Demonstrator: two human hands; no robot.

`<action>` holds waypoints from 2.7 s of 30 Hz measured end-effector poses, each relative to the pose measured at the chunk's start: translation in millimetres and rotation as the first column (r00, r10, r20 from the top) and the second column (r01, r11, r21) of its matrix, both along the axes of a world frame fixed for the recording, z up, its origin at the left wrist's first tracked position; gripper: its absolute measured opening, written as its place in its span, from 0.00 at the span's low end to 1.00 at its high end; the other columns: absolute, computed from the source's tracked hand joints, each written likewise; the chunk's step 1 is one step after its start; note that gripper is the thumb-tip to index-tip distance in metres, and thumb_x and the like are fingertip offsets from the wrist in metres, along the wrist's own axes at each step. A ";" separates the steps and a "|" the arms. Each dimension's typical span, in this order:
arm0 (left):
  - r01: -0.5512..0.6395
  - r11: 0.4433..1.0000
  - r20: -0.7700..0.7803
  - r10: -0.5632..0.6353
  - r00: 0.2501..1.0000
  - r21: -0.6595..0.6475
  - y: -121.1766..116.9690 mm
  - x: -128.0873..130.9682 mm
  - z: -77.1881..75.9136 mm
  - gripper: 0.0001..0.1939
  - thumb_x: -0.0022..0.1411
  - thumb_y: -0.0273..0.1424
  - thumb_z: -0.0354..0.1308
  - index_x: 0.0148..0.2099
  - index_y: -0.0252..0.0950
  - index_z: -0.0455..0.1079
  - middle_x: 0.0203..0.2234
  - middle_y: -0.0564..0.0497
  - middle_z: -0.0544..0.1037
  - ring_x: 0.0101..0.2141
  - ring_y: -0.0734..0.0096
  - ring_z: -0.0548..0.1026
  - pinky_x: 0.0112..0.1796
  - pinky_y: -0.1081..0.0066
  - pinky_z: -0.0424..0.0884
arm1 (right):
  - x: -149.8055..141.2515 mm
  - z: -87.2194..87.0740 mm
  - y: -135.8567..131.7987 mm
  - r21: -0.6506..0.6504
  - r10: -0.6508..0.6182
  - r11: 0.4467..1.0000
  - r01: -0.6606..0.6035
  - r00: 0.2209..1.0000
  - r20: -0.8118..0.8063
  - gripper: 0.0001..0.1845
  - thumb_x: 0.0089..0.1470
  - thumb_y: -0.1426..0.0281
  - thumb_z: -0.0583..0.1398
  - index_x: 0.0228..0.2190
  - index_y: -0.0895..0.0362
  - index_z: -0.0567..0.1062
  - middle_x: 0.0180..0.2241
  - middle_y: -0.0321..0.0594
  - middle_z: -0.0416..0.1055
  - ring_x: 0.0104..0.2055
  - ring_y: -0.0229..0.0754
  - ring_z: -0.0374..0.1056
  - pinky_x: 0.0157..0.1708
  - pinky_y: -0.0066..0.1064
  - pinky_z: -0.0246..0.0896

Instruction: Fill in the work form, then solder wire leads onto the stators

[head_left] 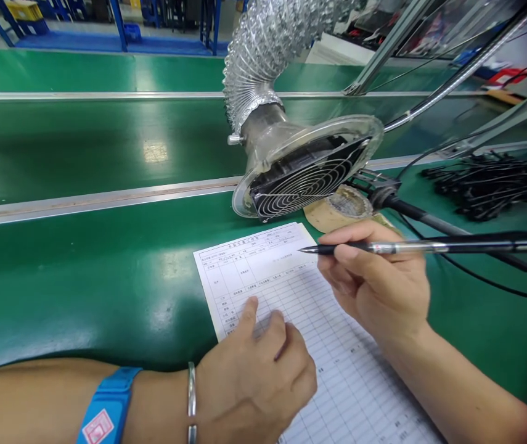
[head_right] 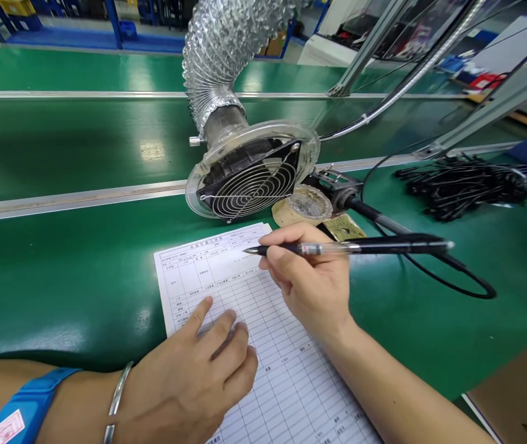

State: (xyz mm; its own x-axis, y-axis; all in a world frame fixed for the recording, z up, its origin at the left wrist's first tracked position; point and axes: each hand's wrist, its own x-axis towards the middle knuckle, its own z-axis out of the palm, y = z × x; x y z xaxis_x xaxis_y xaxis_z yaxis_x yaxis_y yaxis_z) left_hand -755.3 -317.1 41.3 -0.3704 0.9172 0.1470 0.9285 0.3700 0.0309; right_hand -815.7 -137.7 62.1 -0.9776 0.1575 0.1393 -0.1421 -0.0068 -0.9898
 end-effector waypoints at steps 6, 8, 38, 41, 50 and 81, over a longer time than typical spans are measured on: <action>-0.007 1.000 -0.013 0.007 1.000 0.031 1.5 -1.5 0.6 0.20 0.67 0.35 0.45 0.53 0.30 0.68 0.49 0.40 0.73 0.52 0.45 0.69 0.52 0.44 0.65 | 8.6 -16.0 -23.0 0.192 0.181 0.960 -0.204 0.975 0.132 0.04 0.45 0.70 0.61 0.23 0.57 0.73 0.16 0.33 0.66 0.17 0.32 0.58 0.16 0.25 0.53; -0.003 0.999 -0.012 0.003 1.000 0.041 1.6 -1.8 0.3 0.20 0.66 0.35 0.46 0.53 0.29 0.68 0.48 0.40 0.73 0.51 0.44 0.69 0.52 0.43 0.65 | 10.5 -20.7 -29.0 0.253 0.197 0.941 -0.226 0.971 0.133 0.05 0.45 0.69 0.60 0.21 0.58 0.71 0.16 0.33 0.65 0.18 0.32 0.58 0.17 0.25 0.54; 0.028 0.997 0.056 -0.032 0.998 0.074 -0.4 -2.5 -4.0 0.23 0.61 0.35 0.52 0.54 0.26 0.64 0.47 0.37 0.69 0.52 0.41 0.65 0.54 0.41 0.58 | 13.0 -29.8 -27.0 0.467 0.248 0.855 -0.226 0.969 0.016 0.05 0.42 0.76 0.55 0.20 0.57 0.69 0.16 0.31 0.63 0.18 0.31 0.56 0.17 0.24 0.52; 0.024 0.998 0.059 -0.027 0.998 0.066 -0.4 -2.7 -3.7 0.22 0.62 0.35 0.51 0.54 0.26 0.64 0.47 0.37 0.69 0.52 0.40 0.65 0.54 0.42 0.59 | 12.7 -30.4 -26.5 0.467 0.246 0.855 -0.225 0.969 0.015 0.05 0.42 0.76 0.55 0.20 0.57 0.69 0.16 0.31 0.64 0.18 0.32 0.57 0.17 0.24 0.52; 0.034 0.999 0.050 -0.036 0.998 0.040 0.1 -1.8 -2.7 0.22 0.62 0.35 0.50 0.55 0.26 0.64 0.47 0.37 0.70 0.51 0.41 0.66 0.53 0.42 0.61 | 13.2 -29.8 -24.9 0.461 0.253 0.859 -0.222 0.967 -0.005 0.05 0.42 0.77 0.55 0.20 0.57 0.69 0.16 0.31 0.64 0.18 0.31 0.57 0.17 0.24 0.52; 0.019 1.000 -0.012 -0.019 1.000 -0.015 -1.6 -1.5 -0.8 0.20 0.68 0.33 0.41 0.56 0.29 0.63 0.52 0.39 0.69 0.53 0.47 0.67 0.54 0.46 0.61 | -2.4 -18.7 4.9 0.083 0.235 0.965 -0.247 0.963 0.135 0.04 0.43 0.76 0.59 0.21 0.57 0.71 0.18 0.31 0.66 0.17 0.29 0.53 0.18 0.26 0.50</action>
